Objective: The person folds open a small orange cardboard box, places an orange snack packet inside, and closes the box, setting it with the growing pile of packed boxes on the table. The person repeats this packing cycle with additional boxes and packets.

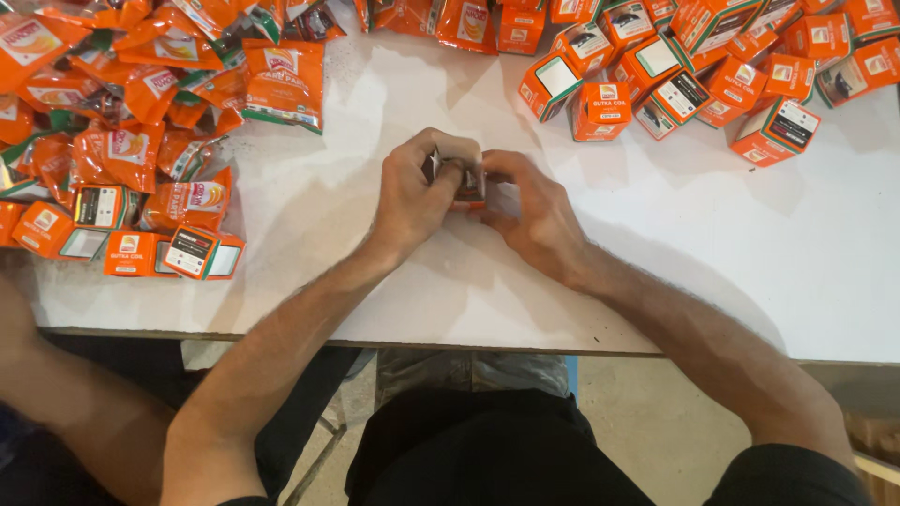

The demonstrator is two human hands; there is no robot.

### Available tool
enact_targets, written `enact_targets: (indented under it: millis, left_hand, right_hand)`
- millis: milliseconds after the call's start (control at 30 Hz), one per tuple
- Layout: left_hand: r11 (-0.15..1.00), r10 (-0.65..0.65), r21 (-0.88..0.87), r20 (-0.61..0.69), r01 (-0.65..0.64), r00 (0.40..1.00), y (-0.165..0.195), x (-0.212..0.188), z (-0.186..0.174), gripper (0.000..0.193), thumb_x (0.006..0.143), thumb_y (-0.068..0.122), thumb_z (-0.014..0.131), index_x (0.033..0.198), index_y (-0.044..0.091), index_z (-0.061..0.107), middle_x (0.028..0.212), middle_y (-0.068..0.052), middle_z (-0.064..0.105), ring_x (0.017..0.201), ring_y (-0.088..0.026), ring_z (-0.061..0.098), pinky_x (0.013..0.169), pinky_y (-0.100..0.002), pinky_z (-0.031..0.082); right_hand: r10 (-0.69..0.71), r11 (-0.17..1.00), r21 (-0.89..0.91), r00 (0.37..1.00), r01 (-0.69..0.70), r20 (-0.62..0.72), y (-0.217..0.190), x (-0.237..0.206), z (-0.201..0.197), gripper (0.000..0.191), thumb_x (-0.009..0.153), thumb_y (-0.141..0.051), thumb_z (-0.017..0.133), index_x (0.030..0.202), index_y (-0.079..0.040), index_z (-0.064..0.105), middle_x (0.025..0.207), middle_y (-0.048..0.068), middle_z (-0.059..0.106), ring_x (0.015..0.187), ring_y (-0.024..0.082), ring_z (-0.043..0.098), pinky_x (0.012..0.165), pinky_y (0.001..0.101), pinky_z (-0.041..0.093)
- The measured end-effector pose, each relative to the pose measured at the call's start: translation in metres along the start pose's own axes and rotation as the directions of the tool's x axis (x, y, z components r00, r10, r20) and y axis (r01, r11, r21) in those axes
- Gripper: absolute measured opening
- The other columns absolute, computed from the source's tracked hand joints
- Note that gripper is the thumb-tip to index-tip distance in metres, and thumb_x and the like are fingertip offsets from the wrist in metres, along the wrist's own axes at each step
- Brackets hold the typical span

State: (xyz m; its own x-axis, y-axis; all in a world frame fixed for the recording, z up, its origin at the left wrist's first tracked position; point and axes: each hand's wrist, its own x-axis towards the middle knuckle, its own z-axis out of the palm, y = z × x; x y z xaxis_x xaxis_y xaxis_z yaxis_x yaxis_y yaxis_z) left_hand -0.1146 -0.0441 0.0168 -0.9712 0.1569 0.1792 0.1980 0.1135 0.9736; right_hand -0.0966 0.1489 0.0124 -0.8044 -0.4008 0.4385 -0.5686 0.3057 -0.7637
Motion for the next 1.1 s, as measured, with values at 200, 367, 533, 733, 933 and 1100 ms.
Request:
enact_targets:
  millis: [200, 367, 533, 733, 933, 1100]
  left_hand:
    - [0.946, -0.206, -0.207, 0.208, 0.249, 0.956, 0.005, -0.007, -0.020, 0.029, 0.101, 0.023, 0.056, 0.121, 0.004, 0.067, 0.099, -0.006, 0.072, 0.081, -0.009, 0.070, 0.062, -0.025, 0.052]
    - [0.919, -0.257, -0.233, 0.257, 0.318, 0.932, 0.000, 0.006, -0.029, 0.024, 0.105, 0.021, 0.063, 0.110, -0.001, 0.070, 0.094, -0.010, 0.072, 0.074, -0.013, 0.066, 0.064, -0.029, 0.055]
    - [0.947, 0.187, 0.251, 0.069, -0.198, 0.980, 0.001, -0.002, -0.013, 0.021, 0.094, 0.004, 0.069, 0.115, 0.000, 0.069, 0.109, -0.013, 0.071, 0.100, -0.029, 0.066, 0.085, -0.037, 0.055]
    - [0.743, 0.496, 0.346, 0.290, -0.573, 0.819, 0.010, -0.019, -0.023, 0.043, 0.088, 0.005, 0.080, 0.127, 0.000, 0.063, 0.138, -0.019, 0.063, 0.132, -0.039, 0.061, 0.112, -0.045, 0.052]
    - [0.846, 0.368, 0.320, 0.230, -0.427, 0.901, 0.011, -0.016, -0.025, 0.028, 0.090, 0.000, 0.076, 0.115, 0.002, 0.065, 0.140, -0.020, 0.065, 0.133, -0.036, 0.064, 0.110, -0.043, 0.054]
    - [0.773, 0.456, 0.364, 0.252, -0.520, 0.854, 0.011, -0.019, -0.021, 0.023, 0.092, 0.000, 0.077, 0.111, 0.002, 0.065, 0.139, -0.018, 0.065, 0.134, -0.038, 0.062, 0.110, -0.043, 0.055]
  right_hand:
    - [-0.126, 0.975, -0.178, 0.991, 0.130, 0.035, -0.001, 0.001, -0.003, 0.044, 0.086, -0.003, 0.082, 0.124, -0.003, 0.060, 0.135, 0.018, 0.060, 0.116, 0.040, 0.066, 0.090, 0.0425, 0.059]
    - [-0.121, 0.979, -0.163, 0.992, 0.125, 0.030, -0.001, 0.002, -0.002, 0.045, 0.086, -0.004, 0.083, 0.124, -0.003, 0.059, 0.135, 0.016, 0.060, 0.114, 0.039, 0.067, 0.090, 0.0421, 0.058]
    - [-0.080, 0.985, -0.151, 0.997, 0.079, 0.005, -0.004, 0.003, -0.001, 0.043, 0.085, -0.004, 0.084, 0.121, -0.005, 0.060, 0.133, 0.016, 0.063, 0.114, 0.036, 0.069, 0.090, 0.0397, 0.059]
    - [0.036, 0.999, -0.029, 0.999, -0.036, 0.001, 0.004, 0.001, -0.001, 0.054, 0.086, 0.001, 0.081, 0.122, -0.001, 0.041, 0.134, 0.021, 0.064, 0.116, 0.037, 0.072, 0.093, 0.0414, 0.060]
    - [0.042, 0.999, -0.007, 0.999, -0.041, 0.018, 0.009, 0.003, 0.002, 0.056, 0.087, 0.003, 0.081, 0.117, -0.002, 0.034, 0.137, 0.023, 0.063, 0.119, 0.037, 0.071, 0.095, 0.0407, 0.061]
    - [-0.006, 0.999, -0.032, 1.000, 0.007, 0.024, 0.004, 0.003, 0.001, 0.054, 0.085, 0.004, 0.080, 0.122, -0.004, 0.041, 0.136, 0.019, 0.063, 0.114, 0.036, 0.072, 0.092, 0.0403, 0.061]
